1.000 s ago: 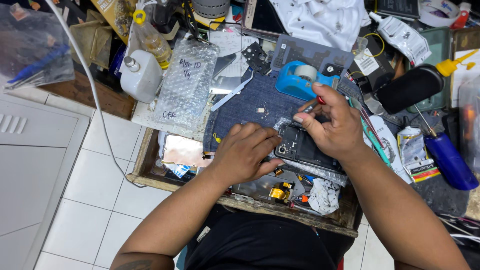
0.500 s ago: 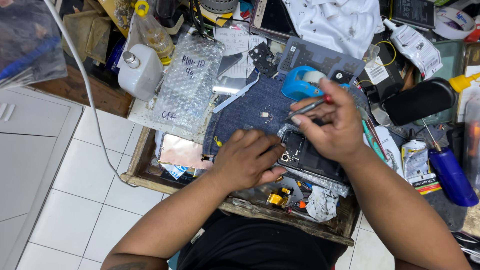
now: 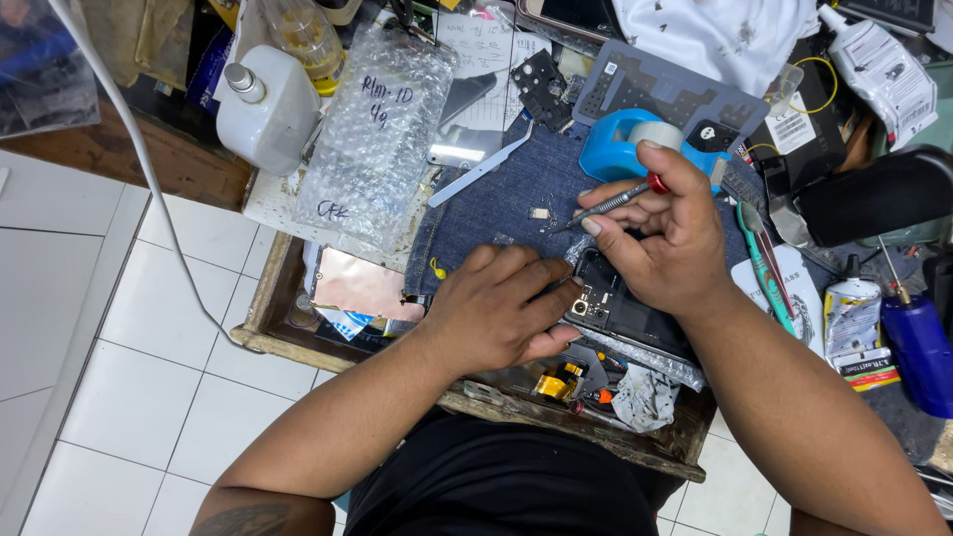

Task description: The person uses a screwdriver to remove screws from a mobile phone, handles internal parts, and places them on a workbench.

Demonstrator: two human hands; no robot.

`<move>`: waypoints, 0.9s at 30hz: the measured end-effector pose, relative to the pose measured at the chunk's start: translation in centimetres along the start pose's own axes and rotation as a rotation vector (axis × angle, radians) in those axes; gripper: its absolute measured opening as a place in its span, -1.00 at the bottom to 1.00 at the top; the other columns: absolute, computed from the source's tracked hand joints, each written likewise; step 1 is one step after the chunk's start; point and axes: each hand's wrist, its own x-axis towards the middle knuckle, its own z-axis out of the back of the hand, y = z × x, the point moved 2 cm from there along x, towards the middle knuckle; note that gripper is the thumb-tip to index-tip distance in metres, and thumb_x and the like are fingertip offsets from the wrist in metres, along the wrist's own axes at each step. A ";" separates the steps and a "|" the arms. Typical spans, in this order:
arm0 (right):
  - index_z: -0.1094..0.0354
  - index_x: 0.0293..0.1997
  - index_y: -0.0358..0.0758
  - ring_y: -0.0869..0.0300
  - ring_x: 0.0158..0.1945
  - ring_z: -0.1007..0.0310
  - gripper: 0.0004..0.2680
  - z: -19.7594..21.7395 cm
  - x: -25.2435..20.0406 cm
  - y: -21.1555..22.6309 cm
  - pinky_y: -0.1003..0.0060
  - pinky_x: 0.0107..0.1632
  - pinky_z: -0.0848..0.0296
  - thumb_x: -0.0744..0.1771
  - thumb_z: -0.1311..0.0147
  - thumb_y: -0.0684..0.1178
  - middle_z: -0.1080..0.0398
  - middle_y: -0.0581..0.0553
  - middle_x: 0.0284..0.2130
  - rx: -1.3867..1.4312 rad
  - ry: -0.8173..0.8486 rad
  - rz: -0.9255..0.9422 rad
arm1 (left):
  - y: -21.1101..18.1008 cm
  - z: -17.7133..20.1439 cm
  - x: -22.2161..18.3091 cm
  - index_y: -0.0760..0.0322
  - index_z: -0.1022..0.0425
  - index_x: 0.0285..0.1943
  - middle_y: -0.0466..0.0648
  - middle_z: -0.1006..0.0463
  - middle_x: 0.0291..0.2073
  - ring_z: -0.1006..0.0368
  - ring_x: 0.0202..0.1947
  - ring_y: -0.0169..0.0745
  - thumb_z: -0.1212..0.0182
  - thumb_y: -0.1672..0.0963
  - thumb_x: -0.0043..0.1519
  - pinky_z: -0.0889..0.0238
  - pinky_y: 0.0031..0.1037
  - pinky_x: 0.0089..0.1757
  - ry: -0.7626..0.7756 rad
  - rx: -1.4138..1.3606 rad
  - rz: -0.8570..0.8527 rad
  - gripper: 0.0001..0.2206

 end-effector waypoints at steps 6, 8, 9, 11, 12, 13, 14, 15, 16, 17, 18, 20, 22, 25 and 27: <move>0.20 0.50 -0.13 0.12 0.06 -0.55 -0.43 -0.1 -0.3 -0.1 0.31 0.07 -0.62 0.39 -0.11 -0.43 -0.44 -0.37 -0.02 0.049 0.015 -0.037 | 0.0 -0.1 -0.1 0.13 -0.62 0.05 -0.15 -0.55 0.05 -0.41 0.01 -0.21 -0.39 -0.06 0.17 -0.20 -0.34 -0.08 0.005 -0.016 0.007 -0.63; 0.20 0.50 -0.14 0.12 0.08 -0.56 -0.44 0.0 -0.4 -0.1 0.30 0.09 -0.62 0.40 -0.10 -0.43 -0.44 -0.38 -0.03 0.072 -0.006 -0.027 | 0.0 -0.1 -0.1 0.14 -0.62 0.05 -0.14 -0.55 0.04 -0.41 0.02 -0.20 -0.39 -0.06 0.17 -0.20 -0.34 -0.07 -0.001 -0.018 0.007 -0.63; 0.20 0.50 -0.14 0.11 0.09 -0.56 -0.44 0.1 -0.4 -0.1 0.30 0.10 -0.62 0.40 -0.10 -0.43 -0.44 -0.38 -0.03 0.083 -0.016 -0.022 | 0.0 0.0 -0.1 0.14 -0.61 0.05 -0.14 -0.56 0.04 -0.42 0.02 -0.19 -0.39 -0.06 0.17 -0.20 -0.34 -0.07 -0.005 -0.018 0.006 -0.63; 0.20 0.50 -0.15 0.11 0.08 -0.56 -0.44 0.2 -0.6 0.0 0.31 0.07 -0.63 0.40 -0.10 -0.43 -0.44 -0.39 -0.03 0.079 -0.034 -0.026 | -0.1 0.0 -0.1 0.14 -0.61 0.06 -0.14 -0.56 0.05 -0.42 0.01 -0.20 -0.39 -0.06 0.17 -0.20 -0.34 -0.07 0.004 -0.030 0.005 -0.63; 0.21 0.50 -0.16 0.12 0.08 -0.56 -0.44 0.3 -0.6 0.0 0.32 0.05 -0.63 0.40 -0.10 -0.43 -0.44 -0.39 -0.03 0.076 -0.045 -0.026 | 0.0 0.1 0.0 0.14 -0.61 0.06 -0.14 -0.56 0.05 -0.42 0.01 -0.20 -0.39 -0.05 0.17 -0.20 -0.34 -0.06 0.008 -0.034 0.003 -0.63; 0.20 0.51 -0.15 0.11 0.07 -0.56 -0.44 0.4 -0.6 0.1 0.32 0.06 -0.62 0.40 -0.10 -0.43 -0.44 -0.40 -0.02 0.076 -0.053 -0.022 | 0.1 0.3 0.0 0.18 -0.60 0.05 -0.10 -0.56 0.03 -0.42 -0.01 -0.16 -0.37 -0.04 0.18 -0.22 -0.31 -0.08 -0.028 -0.067 -0.018 -0.64; 0.20 0.51 -0.14 0.10 0.06 -0.56 -0.44 0.6 -0.7 0.2 0.32 0.06 -0.61 0.41 -0.10 -0.43 -0.44 -0.42 -0.02 0.077 -0.060 -0.018 | 0.3 0.5 0.0 0.22 -0.59 0.03 -0.06 -0.55 0.01 -0.43 -0.03 -0.12 -0.35 -0.02 0.19 -0.24 -0.29 -0.09 -0.062 -0.100 -0.037 -0.65; 0.19 0.52 -0.12 0.10 0.05 -0.56 -0.43 0.9 -0.9 0.3 0.32 0.07 -0.60 0.41 -0.10 -0.44 -0.44 -0.43 -0.01 0.079 -0.068 -0.014 | 0.3 0.7 -0.1 0.26 -0.58 0.02 -0.03 -0.55 -0.02 -0.43 -0.05 -0.09 -0.33 -0.01 0.20 -0.26 -0.27 -0.10 -0.097 -0.132 -0.056 -0.67; 0.20 0.51 -0.11 0.11 0.01 -0.57 -0.45 1.2 -1.1 0.5 0.33 0.06 -0.61 0.42 -0.10 -0.43 -0.46 -0.43 -0.02 0.089 -0.083 -0.025 | 0.4 0.6 -0.2 0.27 -0.57 0.01 -0.02 -0.53 -0.07 -0.45 -0.07 -0.08 -0.28 0.05 0.27 -0.30 -0.27 -0.10 -0.110 -0.191 0.047 -0.75; 0.20 0.50 -0.10 0.11 -0.03 -0.58 -0.46 1.7 -1.4 0.8 0.33 0.05 -0.62 0.43 -0.11 -0.43 -0.47 -0.42 -0.03 0.099 -0.099 -0.036 | 0.4 0.5 -0.2 0.28 -0.56 -0.01 -0.01 -0.51 -0.12 -0.47 -0.08 -0.07 -0.24 0.11 0.34 -0.35 -0.27 -0.10 -0.122 -0.249 0.151 -0.83; 0.21 0.49 -0.10 0.11 -0.07 -0.59 -0.46 2.4 -1.4 1.0 0.32 0.03 -0.62 0.44 -0.10 -0.42 -0.48 -0.43 -0.03 0.095 -0.130 -0.043 | 0.6 0.4 -0.1 0.29 -0.55 -0.02 -0.01 -0.49 -0.17 -0.49 -0.10 -0.06 -0.19 0.16 0.40 -0.40 -0.27 -0.10 -0.139 -0.303 0.247 -0.91; 0.22 0.49 -0.10 0.08 -0.12 -0.60 -0.47 3.4 -1.7 1.5 0.27 0.01 -0.65 0.45 -0.09 -0.42 -0.49 -0.46 -0.05 0.084 -0.199 -0.065 | 0.6 -0.3 0.7 0.35 -0.52 -0.10 0.07 -0.45 -0.25 -0.48 -0.19 0.08 -0.17 0.19 0.33 -0.39 -0.20 -0.16 -0.135 -0.231 0.289 -0.92; 0.23 0.50 -0.11 0.05 -0.15 -0.60 -0.46 4.7 -2.5 2.0 0.22 -0.01 -0.66 0.44 -0.10 -0.40 -0.50 -0.47 -0.06 0.123 -0.288 -0.095 | 0.7 -0.9 1.2 0.38 -0.49 -0.20 0.12 -0.44 -0.30 -0.48 -0.27 0.16 -0.15 0.21 0.28 -0.38 -0.14 -0.22 -0.082 -0.161 0.370 -0.94; 0.25 0.52 -0.14 0.03 -0.18 -0.61 -0.43 7.4 -4.7 2.7 0.17 -0.04 -0.67 0.43 -0.15 -0.37 -0.51 -0.47 -0.08 0.210 -0.465 -0.106 | 1.2 -1.8 2.3 0.35 -0.45 -0.31 0.15 -0.46 -0.32 -0.49 -0.34 0.21 -0.13 0.22 0.25 -0.38 -0.10 -0.27 0.038 -0.066 0.453 -0.92; 0.28 0.52 -0.14 0.01 -0.21 -0.61 -0.40 8.9 -6.6 3.2 0.13 -0.07 -0.68 0.42 -0.18 -0.36 -0.52 -0.48 -0.10 0.225 -0.580 -0.084 | 1.1 -2.0 2.7 0.34 -0.44 -0.34 0.16 -0.47 -0.32 -0.51 -0.34 0.22 -0.12 0.23 0.23 -0.41 -0.10 -0.27 0.065 0.000 0.442 -0.92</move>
